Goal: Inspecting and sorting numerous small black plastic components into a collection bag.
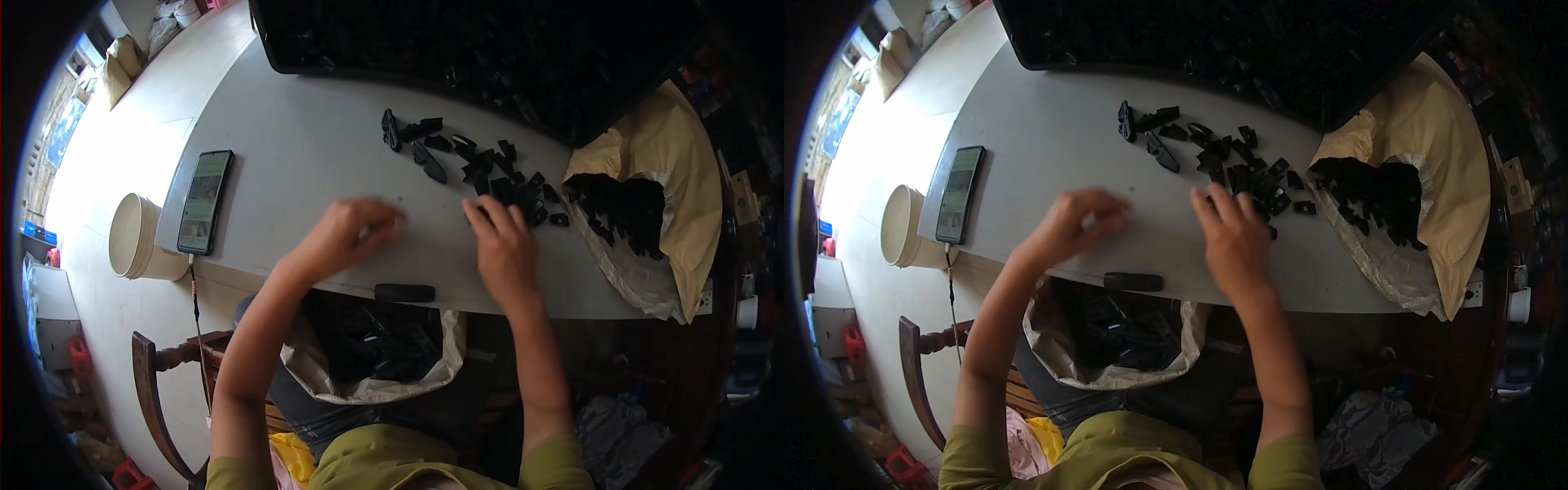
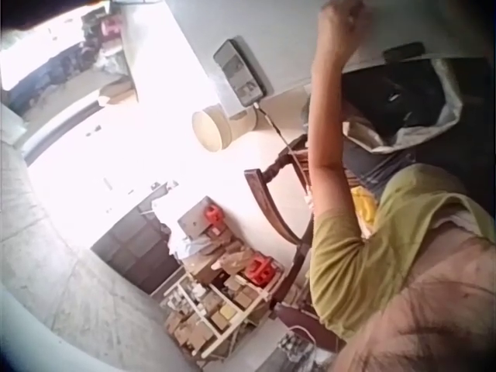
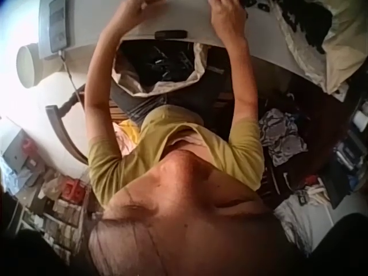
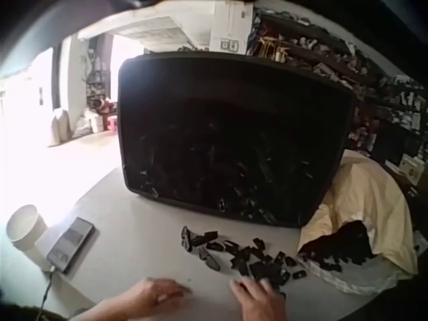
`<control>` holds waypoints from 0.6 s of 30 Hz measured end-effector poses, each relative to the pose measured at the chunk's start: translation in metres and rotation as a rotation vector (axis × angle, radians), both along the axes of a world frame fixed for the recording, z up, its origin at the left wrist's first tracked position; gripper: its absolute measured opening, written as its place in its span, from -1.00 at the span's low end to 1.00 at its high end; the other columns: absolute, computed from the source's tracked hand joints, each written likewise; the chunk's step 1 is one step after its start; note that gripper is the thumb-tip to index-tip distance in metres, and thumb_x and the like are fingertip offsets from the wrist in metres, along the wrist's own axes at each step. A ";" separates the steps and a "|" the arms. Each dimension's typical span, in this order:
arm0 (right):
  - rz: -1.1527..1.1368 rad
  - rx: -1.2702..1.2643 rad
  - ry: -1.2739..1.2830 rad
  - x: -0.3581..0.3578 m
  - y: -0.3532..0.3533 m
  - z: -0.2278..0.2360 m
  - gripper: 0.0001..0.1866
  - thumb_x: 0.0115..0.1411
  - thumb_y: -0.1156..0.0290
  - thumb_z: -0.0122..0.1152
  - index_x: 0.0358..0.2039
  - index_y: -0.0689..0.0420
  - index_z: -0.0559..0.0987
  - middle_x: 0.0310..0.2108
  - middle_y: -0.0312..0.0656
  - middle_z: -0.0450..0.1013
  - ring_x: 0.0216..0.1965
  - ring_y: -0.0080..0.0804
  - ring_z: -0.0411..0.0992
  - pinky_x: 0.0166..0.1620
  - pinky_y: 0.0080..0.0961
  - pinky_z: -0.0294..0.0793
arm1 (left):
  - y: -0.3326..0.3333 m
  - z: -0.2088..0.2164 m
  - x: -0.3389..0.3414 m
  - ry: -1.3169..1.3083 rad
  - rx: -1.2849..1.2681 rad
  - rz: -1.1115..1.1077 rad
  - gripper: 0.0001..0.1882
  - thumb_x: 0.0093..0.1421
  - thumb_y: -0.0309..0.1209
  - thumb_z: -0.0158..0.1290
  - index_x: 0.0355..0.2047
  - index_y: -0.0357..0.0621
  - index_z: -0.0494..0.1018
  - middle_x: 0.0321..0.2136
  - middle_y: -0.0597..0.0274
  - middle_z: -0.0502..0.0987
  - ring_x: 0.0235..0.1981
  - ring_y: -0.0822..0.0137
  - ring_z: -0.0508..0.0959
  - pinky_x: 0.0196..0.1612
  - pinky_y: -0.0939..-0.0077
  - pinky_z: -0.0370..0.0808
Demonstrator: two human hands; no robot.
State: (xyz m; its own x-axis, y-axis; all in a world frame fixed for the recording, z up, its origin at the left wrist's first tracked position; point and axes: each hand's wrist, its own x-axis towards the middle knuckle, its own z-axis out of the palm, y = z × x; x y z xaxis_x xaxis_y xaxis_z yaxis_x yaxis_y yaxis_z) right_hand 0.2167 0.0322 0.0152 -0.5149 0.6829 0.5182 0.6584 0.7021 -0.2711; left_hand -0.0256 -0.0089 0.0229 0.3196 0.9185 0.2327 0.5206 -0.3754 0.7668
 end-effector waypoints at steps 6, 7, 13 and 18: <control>0.108 -0.033 -0.013 -0.003 0.002 -0.004 -0.78 0.13 0.60 0.11 -0.19 0.23 0.57 -0.23 -0.13 0.46 -0.23 -0.24 0.43 -0.19 -0.37 0.47 | 0.062 -0.013 0.032 0.377 0.612 0.321 -0.65 -0.02 -0.59 0.13 -0.15 -0.18 0.47 -0.39 0.17 0.52 -0.38 0.08 0.52 -0.22 0.26 0.49; 0.106 -0.124 0.138 -0.003 -0.002 -0.005 -0.78 0.19 0.56 0.09 -0.13 0.23 0.55 -0.19 -0.19 0.47 -0.32 -0.40 0.44 -0.27 -0.52 0.45 | 0.064 -0.016 0.031 0.393 0.609 0.247 -0.65 -0.02 -0.59 0.12 -0.16 -0.18 0.46 -0.38 0.18 0.52 -0.38 0.08 0.53 -0.24 0.27 0.50; 0.010 -0.740 0.636 0.010 -0.015 -0.018 -0.64 0.23 0.48 0.14 0.05 0.20 0.49 -0.16 -0.31 0.46 -0.49 -0.74 0.31 -0.44 -0.78 0.30 | 0.025 -0.004 0.038 -0.390 -0.145 0.211 -0.69 0.01 -0.67 0.12 -0.19 -0.23 0.46 -0.24 0.19 0.55 -0.27 0.30 0.59 -0.16 0.47 0.54; 0.142 -0.357 0.356 -0.007 -0.009 -0.021 -0.66 0.01 0.54 0.35 -0.14 0.23 0.59 -0.36 -0.27 0.41 -0.45 -0.50 0.39 -0.41 -0.58 0.38 | 0.000 -0.018 0.024 -0.265 -0.189 0.173 -0.71 0.02 -0.67 0.14 -0.19 -0.26 0.53 -0.20 0.18 0.57 -0.26 0.35 0.59 -0.14 0.48 0.53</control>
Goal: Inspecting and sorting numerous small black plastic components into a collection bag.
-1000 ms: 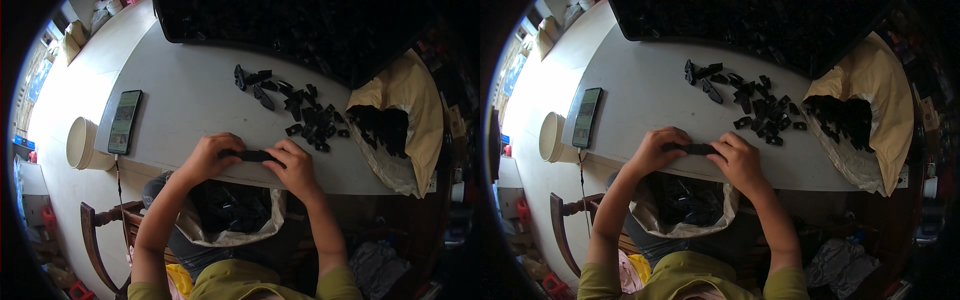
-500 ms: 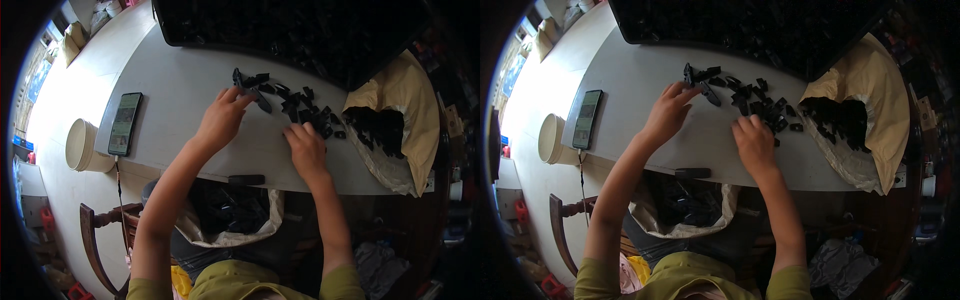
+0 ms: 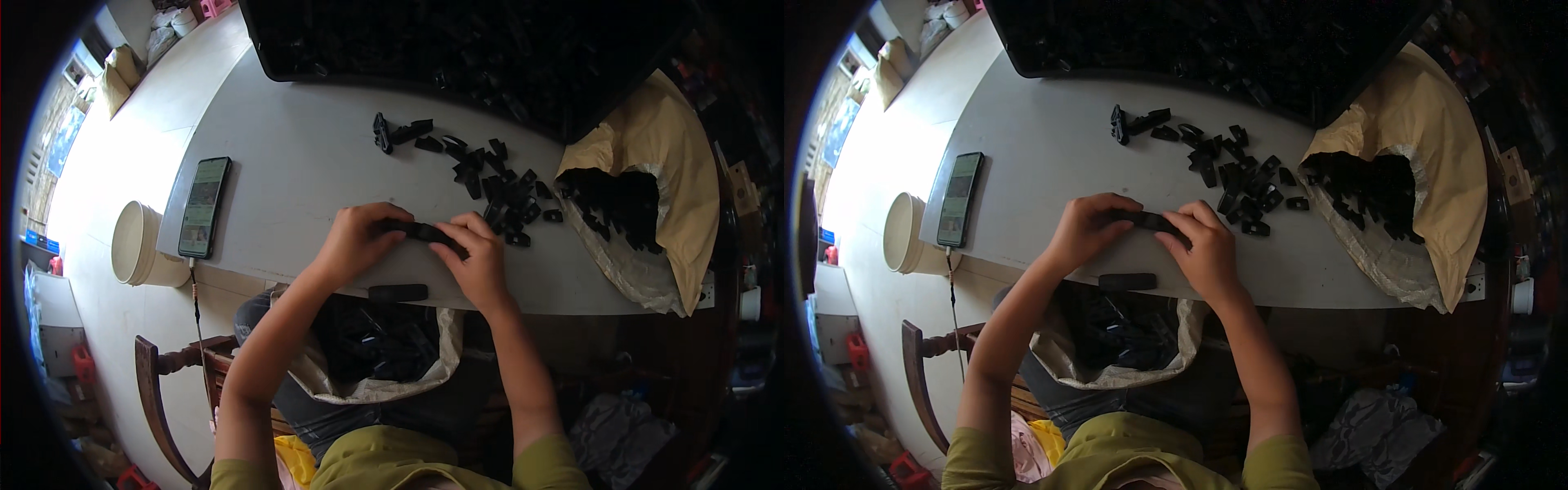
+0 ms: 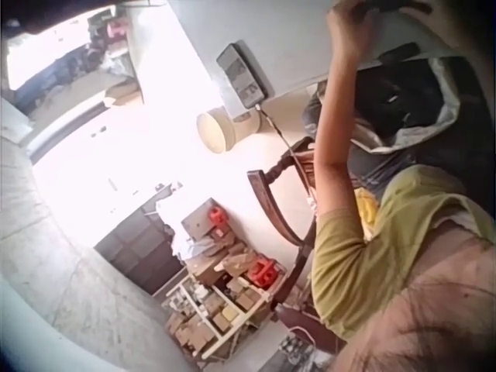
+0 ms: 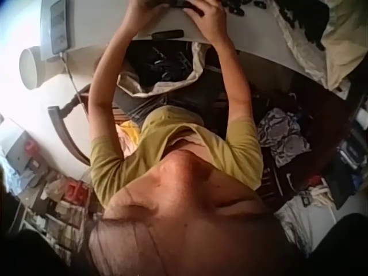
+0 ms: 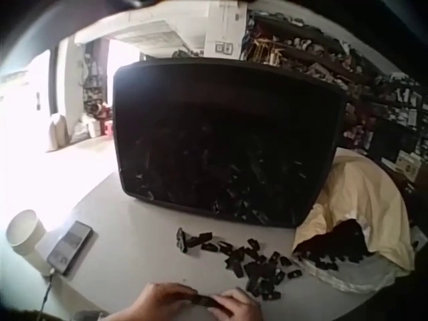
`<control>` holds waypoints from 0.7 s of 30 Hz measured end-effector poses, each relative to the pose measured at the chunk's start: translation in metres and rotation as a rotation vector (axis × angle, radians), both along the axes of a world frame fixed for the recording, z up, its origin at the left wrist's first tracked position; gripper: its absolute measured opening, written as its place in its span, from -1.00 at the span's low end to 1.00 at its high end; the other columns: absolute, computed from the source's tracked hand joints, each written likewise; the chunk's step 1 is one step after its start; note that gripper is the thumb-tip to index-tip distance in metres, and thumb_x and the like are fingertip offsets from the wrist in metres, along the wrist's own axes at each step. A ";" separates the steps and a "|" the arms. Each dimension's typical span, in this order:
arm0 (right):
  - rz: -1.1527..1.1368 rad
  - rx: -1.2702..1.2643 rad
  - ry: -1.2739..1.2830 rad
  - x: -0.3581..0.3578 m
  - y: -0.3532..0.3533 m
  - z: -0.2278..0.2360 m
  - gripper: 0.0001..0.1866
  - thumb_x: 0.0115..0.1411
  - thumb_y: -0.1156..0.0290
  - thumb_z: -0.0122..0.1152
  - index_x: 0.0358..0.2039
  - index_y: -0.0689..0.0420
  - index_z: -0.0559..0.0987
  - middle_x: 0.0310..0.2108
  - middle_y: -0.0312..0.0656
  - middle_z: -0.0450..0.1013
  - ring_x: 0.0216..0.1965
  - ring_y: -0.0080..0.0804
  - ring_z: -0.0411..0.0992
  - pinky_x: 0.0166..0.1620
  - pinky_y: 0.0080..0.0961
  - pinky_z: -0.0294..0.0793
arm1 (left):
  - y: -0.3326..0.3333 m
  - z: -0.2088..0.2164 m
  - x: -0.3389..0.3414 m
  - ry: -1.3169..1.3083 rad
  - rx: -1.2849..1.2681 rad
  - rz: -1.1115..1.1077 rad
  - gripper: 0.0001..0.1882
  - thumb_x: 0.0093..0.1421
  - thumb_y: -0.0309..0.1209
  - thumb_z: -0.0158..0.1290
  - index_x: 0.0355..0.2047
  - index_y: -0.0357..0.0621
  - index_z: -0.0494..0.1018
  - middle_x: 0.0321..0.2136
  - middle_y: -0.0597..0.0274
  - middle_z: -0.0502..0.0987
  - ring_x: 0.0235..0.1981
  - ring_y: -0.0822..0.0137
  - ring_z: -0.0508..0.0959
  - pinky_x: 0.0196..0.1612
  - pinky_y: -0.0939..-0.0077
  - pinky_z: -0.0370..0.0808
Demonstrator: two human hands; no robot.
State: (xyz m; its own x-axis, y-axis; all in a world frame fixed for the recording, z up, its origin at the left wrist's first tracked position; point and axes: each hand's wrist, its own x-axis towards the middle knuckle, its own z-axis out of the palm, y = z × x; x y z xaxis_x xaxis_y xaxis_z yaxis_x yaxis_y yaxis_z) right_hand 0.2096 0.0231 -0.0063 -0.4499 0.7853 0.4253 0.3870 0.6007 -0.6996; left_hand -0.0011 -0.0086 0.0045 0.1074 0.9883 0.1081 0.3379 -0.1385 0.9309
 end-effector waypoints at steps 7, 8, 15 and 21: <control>0.083 -0.060 -0.229 0.006 0.008 0.018 -0.67 -0.07 0.50 0.40 -0.22 0.25 0.62 -0.45 -0.15 0.43 -0.45 -0.29 0.45 -0.36 -0.47 0.42 | -0.002 -0.003 -0.009 0.129 0.066 0.005 -0.72 -0.10 -0.64 0.24 -0.30 -0.22 0.58 -0.31 0.14 0.59 -0.24 0.25 0.59 -0.14 0.45 0.51; 0.082 -0.058 -0.231 0.007 0.012 0.021 -0.67 -0.07 0.50 0.40 -0.22 0.25 0.62 -0.45 -0.15 0.43 -0.45 -0.29 0.45 -0.36 -0.47 0.42 | -0.002 -0.003 -0.009 0.088 0.027 -0.019 -0.71 -0.11 -0.65 0.24 -0.31 -0.22 0.58 -0.31 0.14 0.59 -0.24 0.25 0.59 -0.14 0.45 0.50; 0.299 -0.105 -0.264 -0.007 0.021 0.023 -0.70 -0.06 0.46 0.39 -0.27 0.27 0.63 -0.48 -0.12 0.46 -0.45 -0.25 0.46 -0.38 -0.43 0.42 | -0.002 0.011 -0.006 0.084 -0.036 -0.024 -0.44 -0.11 -0.63 0.26 -0.04 -0.15 0.38 -0.33 0.22 0.62 -0.22 0.31 0.59 -0.16 0.47 0.49; 0.183 -0.075 -0.219 0.006 0.004 0.020 -0.76 -0.04 0.44 0.37 -0.33 0.25 0.61 -0.48 -0.12 0.43 -0.46 -0.19 0.45 -0.39 -0.36 0.41 | -0.005 0.005 -0.007 0.128 0.030 -0.071 -0.40 -0.10 -0.62 0.26 -0.02 -0.10 0.32 -0.35 0.24 0.63 -0.24 0.29 0.60 -0.13 0.44 0.47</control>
State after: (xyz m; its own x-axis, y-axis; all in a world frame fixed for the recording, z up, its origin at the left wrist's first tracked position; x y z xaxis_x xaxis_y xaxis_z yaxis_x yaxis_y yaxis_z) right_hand 0.2154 0.0267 0.0142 -0.6613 0.7084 0.2466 0.4236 0.6240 -0.6566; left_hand -0.0081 -0.0133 0.0096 0.1915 0.9743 0.1184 0.4417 -0.1933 0.8761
